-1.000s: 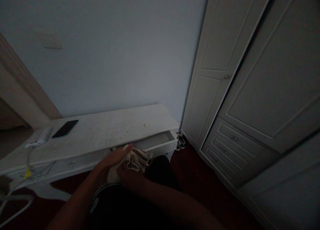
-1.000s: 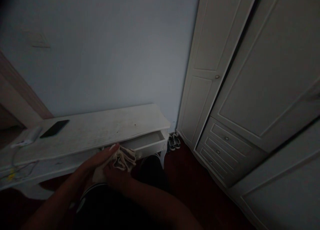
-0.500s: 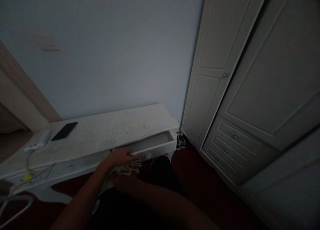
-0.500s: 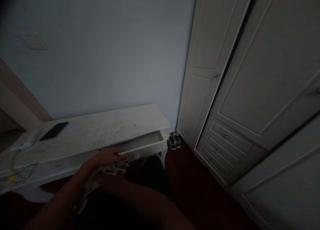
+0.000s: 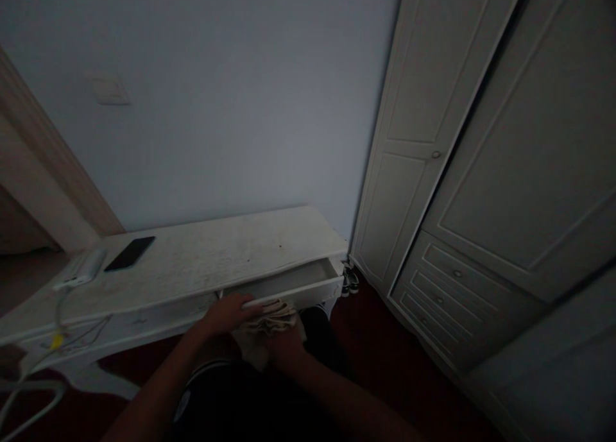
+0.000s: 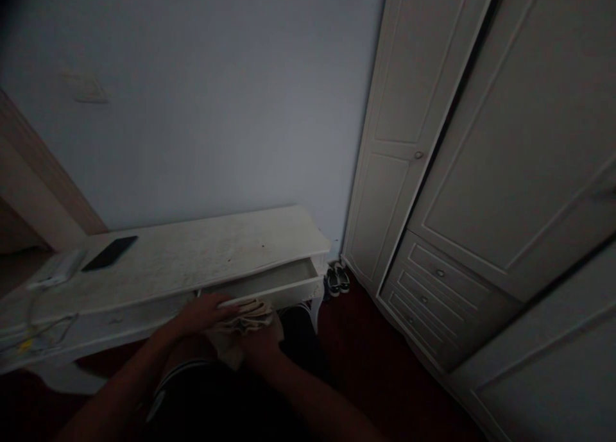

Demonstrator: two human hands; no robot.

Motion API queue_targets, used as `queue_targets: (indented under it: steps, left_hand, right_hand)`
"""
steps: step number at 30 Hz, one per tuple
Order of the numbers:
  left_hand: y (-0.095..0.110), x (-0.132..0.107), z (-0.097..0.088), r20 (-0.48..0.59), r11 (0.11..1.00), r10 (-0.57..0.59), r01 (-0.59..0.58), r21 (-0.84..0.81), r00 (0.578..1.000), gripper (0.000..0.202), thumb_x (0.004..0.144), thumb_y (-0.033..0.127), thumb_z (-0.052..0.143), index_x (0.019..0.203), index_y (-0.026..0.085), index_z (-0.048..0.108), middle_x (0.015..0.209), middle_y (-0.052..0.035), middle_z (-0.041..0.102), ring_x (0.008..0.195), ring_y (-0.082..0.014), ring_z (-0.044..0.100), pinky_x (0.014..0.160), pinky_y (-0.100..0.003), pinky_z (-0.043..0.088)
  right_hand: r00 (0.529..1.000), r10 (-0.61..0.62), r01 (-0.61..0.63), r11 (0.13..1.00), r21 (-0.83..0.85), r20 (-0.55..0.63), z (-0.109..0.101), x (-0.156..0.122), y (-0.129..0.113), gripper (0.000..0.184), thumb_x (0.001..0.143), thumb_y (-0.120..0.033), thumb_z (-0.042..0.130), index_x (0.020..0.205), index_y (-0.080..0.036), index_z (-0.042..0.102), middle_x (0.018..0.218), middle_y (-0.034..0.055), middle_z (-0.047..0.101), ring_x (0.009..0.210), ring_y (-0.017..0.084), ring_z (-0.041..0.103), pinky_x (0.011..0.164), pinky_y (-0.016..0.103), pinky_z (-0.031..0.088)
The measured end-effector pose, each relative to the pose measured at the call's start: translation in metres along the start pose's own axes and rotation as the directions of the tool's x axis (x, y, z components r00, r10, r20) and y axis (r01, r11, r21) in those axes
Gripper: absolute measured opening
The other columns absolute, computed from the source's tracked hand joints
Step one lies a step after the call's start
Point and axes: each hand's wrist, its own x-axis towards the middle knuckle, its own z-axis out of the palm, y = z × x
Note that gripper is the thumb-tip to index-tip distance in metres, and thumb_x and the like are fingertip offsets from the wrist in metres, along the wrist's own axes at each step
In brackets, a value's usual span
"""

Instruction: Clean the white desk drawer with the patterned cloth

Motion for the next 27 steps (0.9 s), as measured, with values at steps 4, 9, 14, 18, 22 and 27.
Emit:
queue_targets:
  steps: [4,9,14,18,22,27]
  left_hand:
    - [-0.001,-0.002,0.006,-0.030,0.999,-0.033,0.034,0.041,0.999,0.055,0.097,0.063,0.043,0.129,0.027,0.071,0.131,-0.0096,0.074,0.121,-0.0315,0.068,0.096,-0.039,0.050]
    - [-0.001,0.000,0.010,-0.050,0.995,-0.046,0.050,0.083,0.998,0.050,0.097,0.057,0.046,0.131,0.028,0.070,0.131,-0.0103,0.074,0.121,-0.0327,0.068,0.096,-0.041,0.051]
    - [0.004,0.005,0.017,-0.074,0.989,-0.068,0.077,0.127,0.995,0.047,0.094,0.049,0.054,0.131,0.025,0.070,0.129,-0.0156,0.073,0.120,-0.0354,0.067,0.098,-0.045,0.050]
    - [0.017,0.011,0.021,-0.084,0.990,-0.029,0.040,0.132,0.996,0.047,0.097,0.051,0.051,0.132,0.026,0.068,0.126,-0.0139,0.074,0.119,-0.0341,0.068,0.099,-0.043,0.049]
    - [0.029,0.015,0.021,-0.105,0.993,0.008,0.005,0.117,0.994,0.048,0.101,0.055,0.040,0.127,0.026,0.069,0.120,-0.0121,0.076,0.115,-0.0325,0.069,0.095,-0.041,0.049]
    - [0.031,0.013,0.016,-0.117,0.995,0.025,-0.014,0.096,0.993,0.051,0.101,0.062,0.036,0.115,0.029,0.073,0.116,-0.0084,0.078,0.112,-0.0296,0.070,0.094,-0.037,0.049]
  right_hand:
    - [0.995,0.094,-0.097,0.988,0.118,0.030,-0.025,-0.026,0.010,0.038,0.076,-0.021,0.070,0.113,-0.024,0.073,0.120,0.0089,0.076,0.106,0.026,0.071,0.097,0.038,0.054]
    - [0.899,0.427,-0.299,0.765,0.571,-0.100,-0.108,-0.052,0.050,0.018,0.080,-0.030,0.057,0.088,-0.023,0.071,0.083,0.0020,0.075,0.078,0.021,0.068,0.071,0.029,0.054]
    - [0.623,0.663,-0.190,0.644,0.741,-0.416,-0.192,-0.091,0.086,0.024,0.078,-0.034,0.061,0.093,-0.019,0.072,0.081,0.0031,0.072,0.073,0.021,0.065,0.066,0.030,0.054]
    - [0.434,0.648,-0.276,0.757,0.592,-0.626,-0.180,-0.109,0.100,0.031,0.075,-0.043,0.066,0.094,-0.018,0.073,0.084,0.0072,0.072,0.075,0.025,0.066,0.072,0.037,0.056]
    - [0.600,0.648,-0.393,0.749,0.533,-0.468,-0.118,-0.081,0.113,0.028,0.072,-0.036,0.060,0.090,-0.019,0.074,0.090,0.0131,0.076,0.086,0.031,0.070,0.083,0.043,0.056]
    - [0.645,0.678,-0.447,0.709,0.545,-0.353,-0.052,-0.036,0.086,0.035,0.079,-0.030,0.058,0.107,-0.017,0.074,0.108,0.0169,0.077,0.100,0.032,0.072,0.091,0.044,0.056]
